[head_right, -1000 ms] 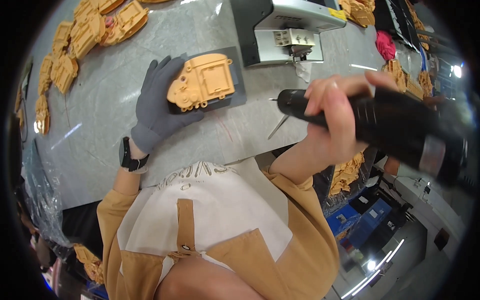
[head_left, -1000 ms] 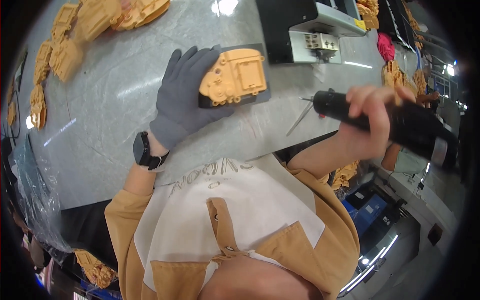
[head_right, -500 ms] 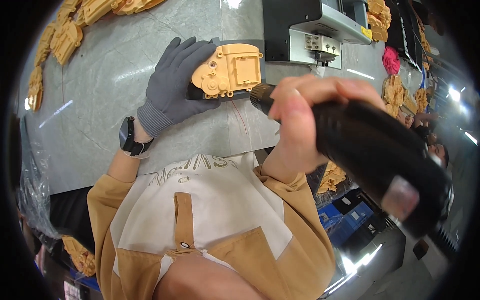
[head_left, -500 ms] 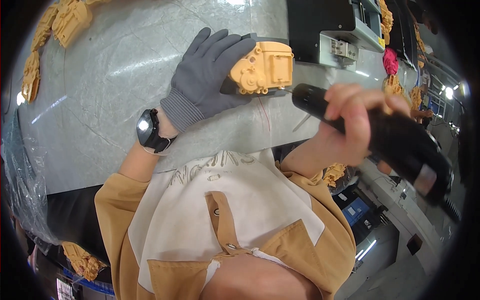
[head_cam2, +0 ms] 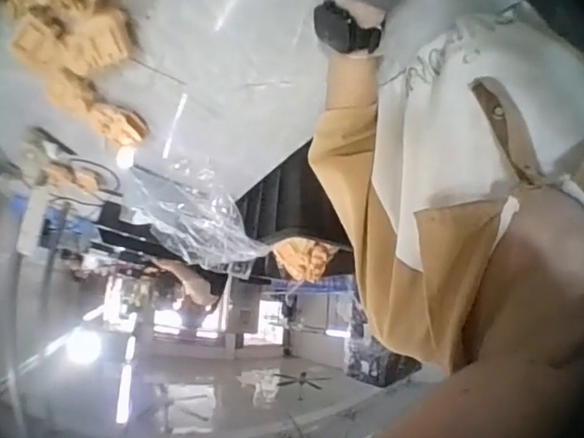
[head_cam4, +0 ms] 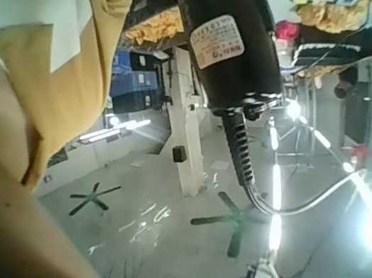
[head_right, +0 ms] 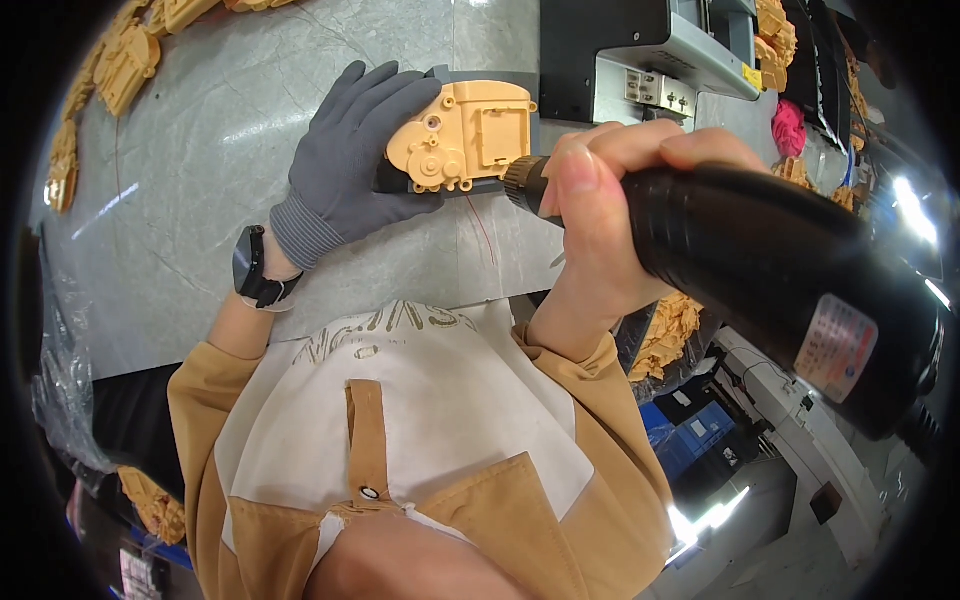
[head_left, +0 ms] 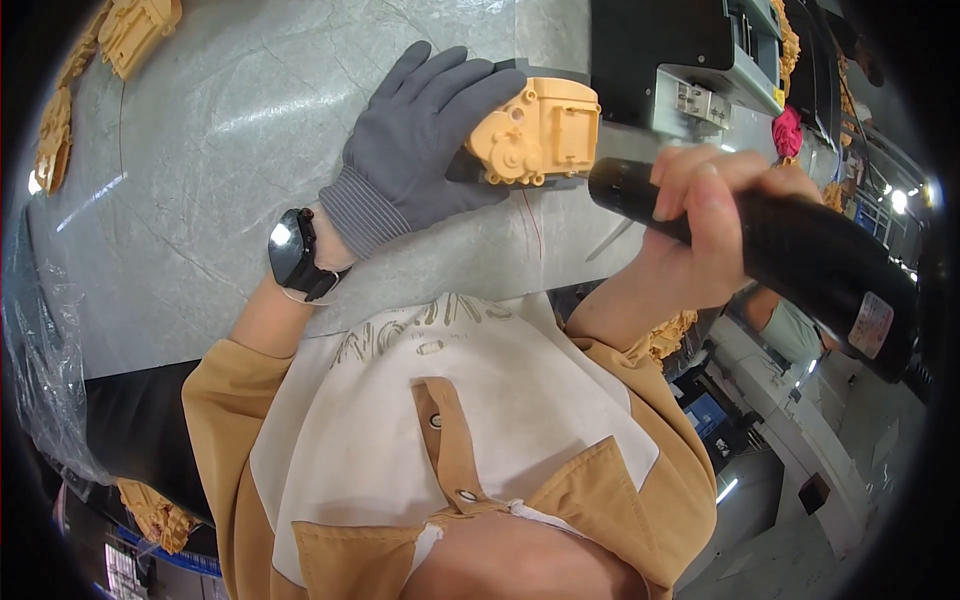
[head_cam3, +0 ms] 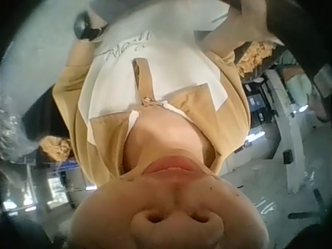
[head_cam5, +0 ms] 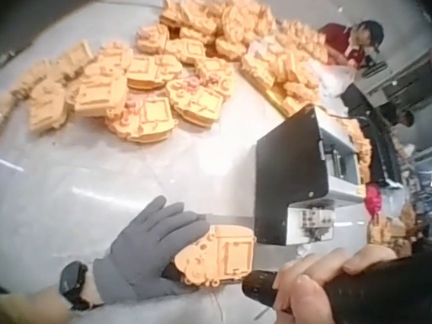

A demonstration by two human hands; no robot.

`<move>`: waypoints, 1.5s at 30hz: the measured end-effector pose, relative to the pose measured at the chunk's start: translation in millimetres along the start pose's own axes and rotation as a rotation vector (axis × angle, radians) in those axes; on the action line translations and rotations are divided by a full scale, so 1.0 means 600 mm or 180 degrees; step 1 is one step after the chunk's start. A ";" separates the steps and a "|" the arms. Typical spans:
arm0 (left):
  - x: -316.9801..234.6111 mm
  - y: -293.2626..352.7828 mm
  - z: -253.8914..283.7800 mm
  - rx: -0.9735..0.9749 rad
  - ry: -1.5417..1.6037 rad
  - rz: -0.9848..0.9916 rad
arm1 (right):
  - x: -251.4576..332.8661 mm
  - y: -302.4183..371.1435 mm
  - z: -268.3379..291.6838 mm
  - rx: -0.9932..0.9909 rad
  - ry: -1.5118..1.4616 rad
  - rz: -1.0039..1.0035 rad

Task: The person assembles small yellow plastic toy or electronic housing components by hand, joining them with screws using an electric screwdriver.

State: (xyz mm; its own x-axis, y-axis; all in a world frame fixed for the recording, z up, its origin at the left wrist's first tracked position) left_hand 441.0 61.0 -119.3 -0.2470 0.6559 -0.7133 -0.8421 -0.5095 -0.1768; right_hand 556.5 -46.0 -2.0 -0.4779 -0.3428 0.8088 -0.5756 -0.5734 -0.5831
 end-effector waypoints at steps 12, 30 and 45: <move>-0.011 -0.003 0.009 0.0037 -0.0027 -0.0019 | 0.027 -0.008 0.146 -0.1264 -0.0625 0.0947; -0.008 -0.005 0.006 -0.0033 0.0042 -0.0037 | 0.030 0.008 0.030 0.0316 -0.1549 0.0374; 0.006 0.005 0.007 -0.0216 0.0161 -0.0072 | 0.011 0.016 -0.062 0.1034 -0.1019 0.0321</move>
State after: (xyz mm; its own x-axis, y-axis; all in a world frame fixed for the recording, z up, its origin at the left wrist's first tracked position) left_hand 435.7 64.1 -119.4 -0.2023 0.6397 -0.7415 -0.8124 -0.5324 -0.2377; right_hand 522.8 -26.0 -5.3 -0.2627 -0.5918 0.7621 -0.2747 -0.7113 -0.6470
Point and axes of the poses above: each hand's wrist, its own y-axis away from the middle knuckle, its own z-axis out of the back of the hand, x = y × z, the point moved 3 cm from there along -y, towards the middle knuckle, and after that the axes turned 10 degrees about z, right-handed, at the moved point
